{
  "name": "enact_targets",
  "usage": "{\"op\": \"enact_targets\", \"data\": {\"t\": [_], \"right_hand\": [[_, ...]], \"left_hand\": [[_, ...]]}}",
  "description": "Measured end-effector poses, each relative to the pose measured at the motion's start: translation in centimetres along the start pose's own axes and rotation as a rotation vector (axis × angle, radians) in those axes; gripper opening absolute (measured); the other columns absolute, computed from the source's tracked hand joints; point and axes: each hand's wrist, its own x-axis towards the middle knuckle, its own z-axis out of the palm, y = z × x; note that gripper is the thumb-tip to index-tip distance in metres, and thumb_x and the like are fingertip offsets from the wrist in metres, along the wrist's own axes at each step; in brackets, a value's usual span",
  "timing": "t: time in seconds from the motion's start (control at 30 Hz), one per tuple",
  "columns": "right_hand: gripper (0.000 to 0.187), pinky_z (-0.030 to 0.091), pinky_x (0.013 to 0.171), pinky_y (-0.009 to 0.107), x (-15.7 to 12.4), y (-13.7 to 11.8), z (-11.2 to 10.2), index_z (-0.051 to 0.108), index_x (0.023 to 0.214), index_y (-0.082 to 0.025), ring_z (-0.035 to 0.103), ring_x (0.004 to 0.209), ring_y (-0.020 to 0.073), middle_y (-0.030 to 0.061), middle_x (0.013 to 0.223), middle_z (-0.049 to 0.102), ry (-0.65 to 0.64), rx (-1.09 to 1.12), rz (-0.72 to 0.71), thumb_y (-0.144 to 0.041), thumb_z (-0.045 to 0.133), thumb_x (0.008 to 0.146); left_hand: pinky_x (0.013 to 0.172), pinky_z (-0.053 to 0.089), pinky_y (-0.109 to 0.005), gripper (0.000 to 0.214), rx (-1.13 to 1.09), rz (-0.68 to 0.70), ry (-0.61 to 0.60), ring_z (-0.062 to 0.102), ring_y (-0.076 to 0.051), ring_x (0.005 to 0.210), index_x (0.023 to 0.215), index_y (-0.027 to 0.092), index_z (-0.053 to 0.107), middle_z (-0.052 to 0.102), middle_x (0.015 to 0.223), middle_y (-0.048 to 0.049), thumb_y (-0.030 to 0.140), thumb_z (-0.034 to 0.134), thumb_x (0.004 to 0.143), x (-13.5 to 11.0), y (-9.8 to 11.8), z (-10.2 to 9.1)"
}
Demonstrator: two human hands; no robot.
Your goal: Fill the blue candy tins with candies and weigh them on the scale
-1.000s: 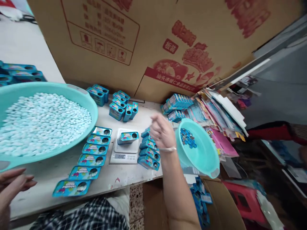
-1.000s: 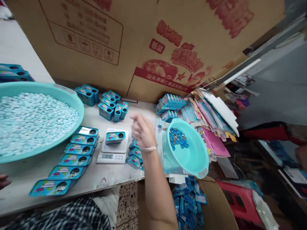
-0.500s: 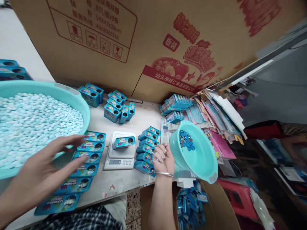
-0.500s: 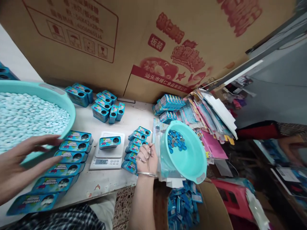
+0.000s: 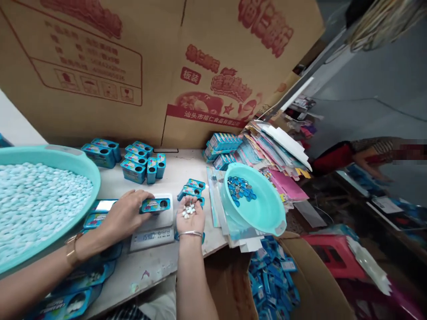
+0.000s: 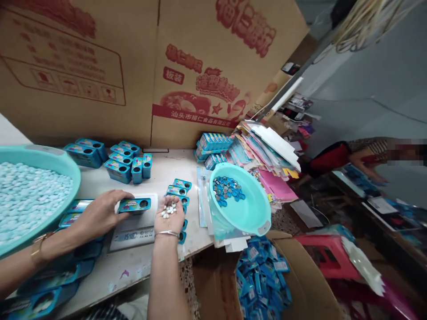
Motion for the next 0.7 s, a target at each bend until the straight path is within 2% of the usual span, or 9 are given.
{"op": "enact_targets", "data": {"t": [0.07, 0.17, 0.3, 0.4, 0.5, 0.7], "right_hand": [[0.019, 0.059, 0.079, 0.038, 0.0, 0.3, 0.0, 0.059, 0.065, -0.022, 0.068, 0.068, 0.0147, -0.0021, 0.06, 0.066, 0.071, 0.095, 0.005, -0.022, 0.055, 0.083], [0.02, 0.058, 0.084, 0.039, -0.1, 0.6, 0.6, 0.06, 0.067, -0.022, 0.07, 0.071, 0.0142, -0.001, 0.063, 0.068, 0.166, 0.244, 0.074, -0.024, 0.052, 0.085], [0.021, 0.058, 0.087, 0.039, 0.1, 1.2, 1.5, 0.062, 0.071, -0.021, 0.071, 0.078, 0.0146, 0.0015, 0.071, 0.071, 0.194, 0.348, 0.134, -0.026, 0.049, 0.087], [0.018, 0.057, 0.086, 0.036, 0.4, 2.0, 1.9, 0.061, 0.072, -0.021, 0.071, 0.077, 0.0135, 0.0007, 0.073, 0.071, 0.175, 0.329, 0.156, -0.024, 0.05, 0.086], [0.019, 0.058, 0.079, 0.034, 0.6, 2.5, 2.1, 0.06, 0.072, -0.021, 0.07, 0.072, 0.0132, 0.0001, 0.07, 0.071, 0.174, 0.332, 0.228, -0.024, 0.049, 0.088], [0.023, 0.059, 0.07, 0.032, 0.2, 2.4, 2.7, 0.06, 0.074, -0.019, 0.069, 0.067, 0.0133, 0.0013, 0.071, 0.07, 0.222, 0.384, 0.262, -0.025, 0.046, 0.092]], "left_hand": [[0.083, 0.048, -0.033, 0.032, -0.053, 0.011, 0.015, 0.063, -0.025, 0.098, 0.11, 0.02, 0.059, 0.065, 0.109, -0.0072, 0.031, 0.054, 0.081, -0.1, 0.6, -0.8], [0.083, 0.048, -0.033, 0.032, -0.074, 0.038, 0.054, 0.062, -0.024, 0.099, 0.112, 0.022, 0.059, 0.062, 0.113, -0.007, 0.035, 0.053, 0.084, 0.1, 2.1, -2.6], [0.079, 0.048, -0.033, 0.036, -0.015, 0.128, 0.086, 0.062, -0.024, 0.095, 0.117, 0.025, 0.06, 0.062, 0.112, -0.0067, 0.036, 0.052, 0.084, 0.9, 4.6, -4.7], [0.075, 0.047, -0.034, 0.037, 0.141, 0.183, 0.024, 0.062, -0.024, 0.088, 0.113, 0.024, 0.064, 0.062, 0.104, -0.0075, 0.027, 0.048, 0.08, 1.8, 5.6, -4.8], [0.07, 0.046, -0.035, 0.04, 0.254, 0.178, -0.051, 0.062, -0.024, 0.082, 0.113, 0.022, 0.065, 0.061, 0.101, -0.0082, 0.023, 0.045, 0.078, 2.6, 5.7, -4.3], [0.068, 0.044, -0.035, 0.041, 0.265, 0.17, -0.022, 0.062, -0.025, 0.083, 0.112, 0.025, 0.067, 0.061, 0.102, -0.0071, 0.023, 0.047, 0.076, 2.7, 6.4, -5.2]]}}
